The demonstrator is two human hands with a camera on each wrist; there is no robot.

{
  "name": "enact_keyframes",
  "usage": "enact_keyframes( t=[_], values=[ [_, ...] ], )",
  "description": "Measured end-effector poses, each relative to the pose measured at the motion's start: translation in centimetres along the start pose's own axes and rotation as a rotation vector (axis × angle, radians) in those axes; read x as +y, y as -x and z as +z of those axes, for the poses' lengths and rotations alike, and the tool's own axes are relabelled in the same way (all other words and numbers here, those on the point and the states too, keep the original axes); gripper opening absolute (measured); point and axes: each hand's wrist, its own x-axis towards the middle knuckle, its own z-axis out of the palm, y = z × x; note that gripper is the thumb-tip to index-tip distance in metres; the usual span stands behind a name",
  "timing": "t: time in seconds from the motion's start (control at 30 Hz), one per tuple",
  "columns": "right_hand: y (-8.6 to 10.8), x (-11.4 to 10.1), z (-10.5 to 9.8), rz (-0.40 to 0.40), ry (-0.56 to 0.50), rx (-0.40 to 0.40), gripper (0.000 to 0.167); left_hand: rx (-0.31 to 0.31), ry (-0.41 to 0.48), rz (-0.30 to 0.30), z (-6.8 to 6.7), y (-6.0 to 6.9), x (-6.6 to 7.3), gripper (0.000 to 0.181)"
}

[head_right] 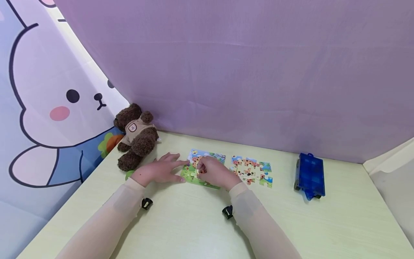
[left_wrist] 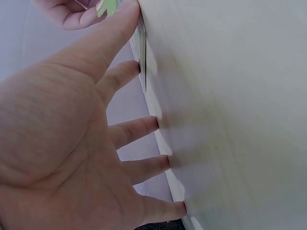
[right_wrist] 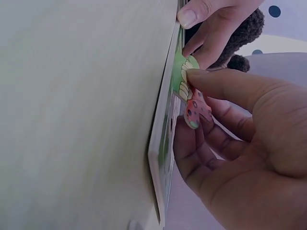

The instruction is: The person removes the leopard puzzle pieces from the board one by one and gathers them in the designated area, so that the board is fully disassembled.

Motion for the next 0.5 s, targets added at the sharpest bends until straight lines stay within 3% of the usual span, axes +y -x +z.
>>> enact_keyframes(
  t=[0.5],
  values=[
    [0.22,-0.18,0.03,-0.017,-0.092,-0.023,0.01,-0.001,0.003,0.003,0.0,0.17,0.06,0.08]
  ],
)
